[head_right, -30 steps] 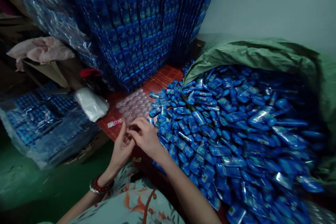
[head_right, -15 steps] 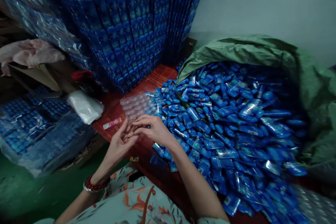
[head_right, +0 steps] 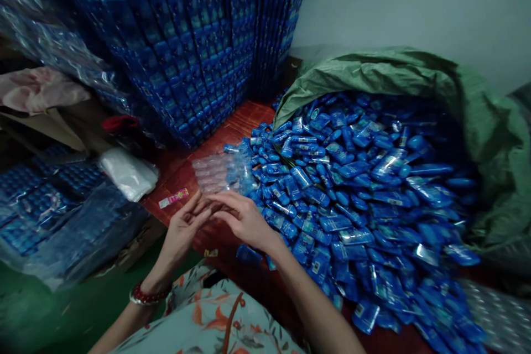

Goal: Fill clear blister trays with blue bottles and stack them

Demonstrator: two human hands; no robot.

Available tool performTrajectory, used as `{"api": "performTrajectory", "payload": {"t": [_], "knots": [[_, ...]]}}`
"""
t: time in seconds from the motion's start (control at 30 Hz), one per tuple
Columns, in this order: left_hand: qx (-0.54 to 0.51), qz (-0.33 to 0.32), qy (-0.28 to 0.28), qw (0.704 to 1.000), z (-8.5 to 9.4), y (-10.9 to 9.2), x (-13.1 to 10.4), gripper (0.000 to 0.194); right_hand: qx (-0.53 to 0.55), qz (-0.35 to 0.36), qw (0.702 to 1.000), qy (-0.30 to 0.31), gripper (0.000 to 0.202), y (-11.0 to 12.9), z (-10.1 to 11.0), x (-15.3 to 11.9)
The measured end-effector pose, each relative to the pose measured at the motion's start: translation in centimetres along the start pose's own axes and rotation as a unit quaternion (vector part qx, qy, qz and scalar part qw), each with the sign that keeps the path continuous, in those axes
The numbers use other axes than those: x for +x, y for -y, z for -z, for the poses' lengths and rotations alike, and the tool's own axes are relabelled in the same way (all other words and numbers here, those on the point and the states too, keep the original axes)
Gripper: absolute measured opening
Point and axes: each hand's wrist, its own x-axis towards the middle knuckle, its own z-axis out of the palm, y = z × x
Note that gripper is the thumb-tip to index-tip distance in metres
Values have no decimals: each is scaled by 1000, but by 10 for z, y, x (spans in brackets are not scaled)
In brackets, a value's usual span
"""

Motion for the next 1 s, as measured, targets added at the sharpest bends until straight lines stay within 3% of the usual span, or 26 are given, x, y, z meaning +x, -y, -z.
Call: {"api": "performTrajectory", "payload": {"t": [0.1, 0.33, 0.5, 0.63, 0.8, 1.0], "knots": [[-18, 18, -8, 1000, -4, 2, 3, 79, 5, -27, 999, -24, 33, -3, -2, -1], [-1, 32, -35, 999, 3, 15, 3, 76, 95, -107, 986, -82, 7, -18, -12, -3], [55, 20, -53, 997, 13, 17, -7, 73, 109, -115, 987, -33, 9, -18, -15, -2], [88, -9, -54, 995, 16, 21, -15, 71, 44, -79, 996, -15, 13, -11, -23, -3], [96, -47, -57, 993, 16, 25, -22, 72, -11, -49, 996, -72, 14, -8, -40, -10], [82, -86, -82, 990, 18, 7, -19, 81, -29, 39, 997, -60, 15, -3, -51, -14]]}}
